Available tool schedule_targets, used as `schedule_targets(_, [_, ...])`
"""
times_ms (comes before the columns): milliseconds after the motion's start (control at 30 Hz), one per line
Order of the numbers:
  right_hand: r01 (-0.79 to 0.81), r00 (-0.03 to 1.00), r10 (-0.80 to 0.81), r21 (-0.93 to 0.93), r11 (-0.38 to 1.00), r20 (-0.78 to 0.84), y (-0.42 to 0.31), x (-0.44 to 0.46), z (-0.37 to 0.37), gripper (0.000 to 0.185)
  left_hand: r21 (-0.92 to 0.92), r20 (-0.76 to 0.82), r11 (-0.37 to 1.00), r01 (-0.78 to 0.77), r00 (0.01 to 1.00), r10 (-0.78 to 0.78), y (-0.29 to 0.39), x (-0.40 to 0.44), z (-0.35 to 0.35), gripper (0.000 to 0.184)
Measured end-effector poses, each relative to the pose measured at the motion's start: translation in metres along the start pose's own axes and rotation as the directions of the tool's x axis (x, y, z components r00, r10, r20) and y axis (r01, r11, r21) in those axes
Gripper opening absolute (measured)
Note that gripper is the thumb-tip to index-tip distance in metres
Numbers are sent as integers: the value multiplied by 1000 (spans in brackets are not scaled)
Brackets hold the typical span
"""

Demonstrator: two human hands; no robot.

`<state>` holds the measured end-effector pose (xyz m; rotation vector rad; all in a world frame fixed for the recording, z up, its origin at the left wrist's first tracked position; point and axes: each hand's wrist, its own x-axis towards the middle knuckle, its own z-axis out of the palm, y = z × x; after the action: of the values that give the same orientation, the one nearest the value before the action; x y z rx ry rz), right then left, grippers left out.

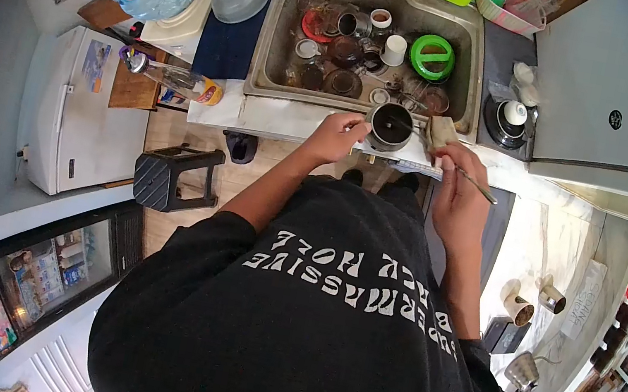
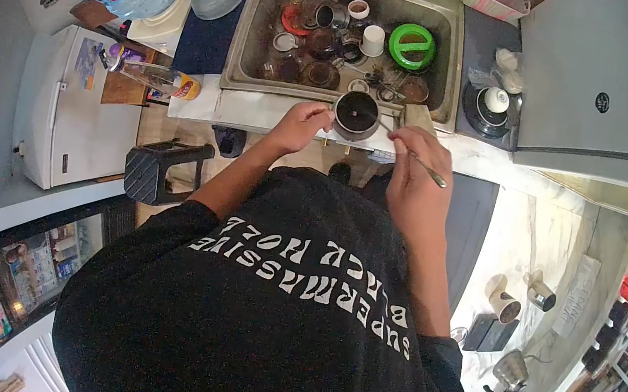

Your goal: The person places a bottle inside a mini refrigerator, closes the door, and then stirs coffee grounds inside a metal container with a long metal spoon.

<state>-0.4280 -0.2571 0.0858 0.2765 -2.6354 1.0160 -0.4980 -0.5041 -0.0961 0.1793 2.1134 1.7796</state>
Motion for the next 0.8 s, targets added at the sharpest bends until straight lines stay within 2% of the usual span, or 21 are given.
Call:
schedule_targets(133, [-36,999,34,-33,999,-40,10,-6,-7,10,51,14,999,-4,1000,3,13,-3,-3,29])
schedule_targets(233, [15,999,-16,43,999,31,5,-7,-5,10,-14,-7,999,-50,999,50,10,-1,-2,27])
schedule_targets(433, [-8,1000,8,-20,1000,-18,6,-3,-4,12,-21,-7,998,-55,998,55,8,-1,-2,24])
schedule_targets(633, [-47,999,48,109,993,-12,6,-7,-4,13,0,10,998,-55,998,55,6,1,-5,25])
schedule_targets(800, [-27,999,30,62,998,-41,12,-2,-1,12,30,-5,998,-64,998,64,6,1,-5,26])
